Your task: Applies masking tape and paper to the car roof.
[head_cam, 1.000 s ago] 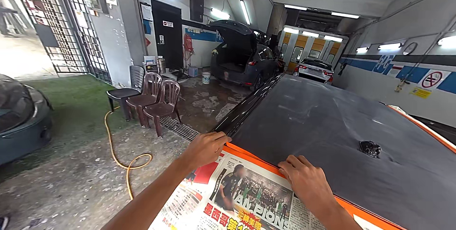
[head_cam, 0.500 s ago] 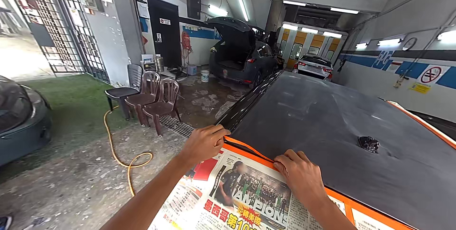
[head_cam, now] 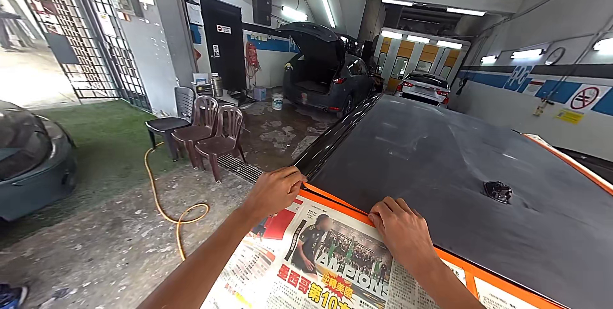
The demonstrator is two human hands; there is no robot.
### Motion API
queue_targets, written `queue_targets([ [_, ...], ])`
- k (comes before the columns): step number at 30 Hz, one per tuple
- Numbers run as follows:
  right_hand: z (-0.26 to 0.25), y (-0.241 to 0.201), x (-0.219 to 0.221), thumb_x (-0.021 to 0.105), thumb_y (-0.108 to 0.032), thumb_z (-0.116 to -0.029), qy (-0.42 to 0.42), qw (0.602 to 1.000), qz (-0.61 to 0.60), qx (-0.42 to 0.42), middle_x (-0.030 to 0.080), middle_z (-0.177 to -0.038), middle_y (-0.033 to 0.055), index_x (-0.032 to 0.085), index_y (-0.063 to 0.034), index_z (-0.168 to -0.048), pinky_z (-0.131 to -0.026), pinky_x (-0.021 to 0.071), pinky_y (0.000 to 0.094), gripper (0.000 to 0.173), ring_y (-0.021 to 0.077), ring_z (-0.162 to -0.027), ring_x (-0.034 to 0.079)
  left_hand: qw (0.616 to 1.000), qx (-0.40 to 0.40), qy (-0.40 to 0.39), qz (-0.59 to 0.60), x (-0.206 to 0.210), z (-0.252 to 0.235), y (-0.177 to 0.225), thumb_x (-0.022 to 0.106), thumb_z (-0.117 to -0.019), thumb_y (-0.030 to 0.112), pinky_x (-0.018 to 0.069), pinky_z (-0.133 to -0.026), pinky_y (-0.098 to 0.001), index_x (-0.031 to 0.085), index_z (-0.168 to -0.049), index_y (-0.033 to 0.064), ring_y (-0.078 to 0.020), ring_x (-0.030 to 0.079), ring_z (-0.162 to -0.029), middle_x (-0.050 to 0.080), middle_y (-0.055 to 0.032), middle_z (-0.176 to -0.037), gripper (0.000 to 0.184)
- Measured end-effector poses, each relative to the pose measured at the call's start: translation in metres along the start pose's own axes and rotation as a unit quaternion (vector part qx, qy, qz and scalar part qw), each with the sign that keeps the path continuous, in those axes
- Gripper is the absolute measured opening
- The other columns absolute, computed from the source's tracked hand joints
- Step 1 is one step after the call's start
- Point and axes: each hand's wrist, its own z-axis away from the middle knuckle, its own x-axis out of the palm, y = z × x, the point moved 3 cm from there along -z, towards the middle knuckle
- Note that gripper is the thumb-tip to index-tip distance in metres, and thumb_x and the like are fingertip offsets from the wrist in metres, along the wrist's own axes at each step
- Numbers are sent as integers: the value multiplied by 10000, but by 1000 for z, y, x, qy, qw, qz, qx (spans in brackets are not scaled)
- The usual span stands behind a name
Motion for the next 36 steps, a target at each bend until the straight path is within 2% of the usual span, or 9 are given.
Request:
queue_targets([
  [3,0,-2,7,582,-280,-976,80,994,60,-40,689,-865,39,712,-118,-849,-560,542,337,242,214,-839,707,1000,-6,-14,-5,3,1,-1,643,-890,126,604,-679,-371,774,-952,144,-145,708,-813,717,11,-950,146],
  [5,1,-2,7,596,-274,-977,102,992,60,-52,688,-836,39,709,-116,-844,-534,539,323,235,209,-802,710,1000,-10,-22,-3,6,4,-3,653,-900,127,606,-693,-380,779,-958,147,-150,713,-835,724,11,-966,140],
  [9,-1,1,-2,590,-394,-1015,0,1000,-12,-22,718,-987,13,759,-215,-1086,-628,561,377,257,229,-928,705,1000,-12,-23,4,4,3,-3,650,-898,120,604,-701,-377,779,-961,148,-148,713,-843,724,12,-969,146],
  [12,-3,0,0,591,-388,-1015,-13,999,-29,-10,706,-977,-3,765,-230,-1013,-644,551,380,235,220,-937,690,1000,-3,-10,8,-3,-2,-1,646,-885,114,604,-703,-373,778,-953,135,-147,708,-831,719,6,-951,150],
  [17,-6,-11,8,609,-273,-986,69,995,59,-50,682,-879,36,717,-128,-876,-550,536,331,211,209,-831,698,1000,5,0,9,-5,-5,-2,629,-892,112,603,-708,-366,773,-950,127,-144,707,-842,717,6,-957,157],
  [23,-2,-14,8,583,-213,-983,107,985,96,-93,664,-830,68,686,-83,-838,-510,525,305,220,212,-765,699,1000,7,-22,-9,7,4,-5,640,-916,147,605,-697,-356,779,-973,163,-132,711,-853,724,25,-989,151],
  [28,-4,-6,-2,602,-163,-998,34,990,59,-120,692,-894,70,714,-99,-976,-562,562,327,131,224,-840,718,999,15,-51,-10,9,4,-5,663,-941,155,601,-731,-379,778,-979,159,-167,713,-926,737,14,-995,122],
  [31,-5,-4,-5,623,-165,-990,10,992,35,-119,696,-923,71,734,-106,-977,-560,564,344,127,234,-864,717,997,45,-66,-15,6,1,-3,670,-953,119,602,-744,-379,773,-974,141,-180,715,-924,737,-2,-980,108],
  [36,-9,-1,-10,534,-266,-1043,-81,995,-35,-38,694,-1026,64,735,-134,-1026,-659,564,390,241,242,-961,698,993,67,-94,-30,4,-1,-3,708,-870,-13,607,-763,-383,765,-964,148,-180,711,-944,735,8,-984,195],
])
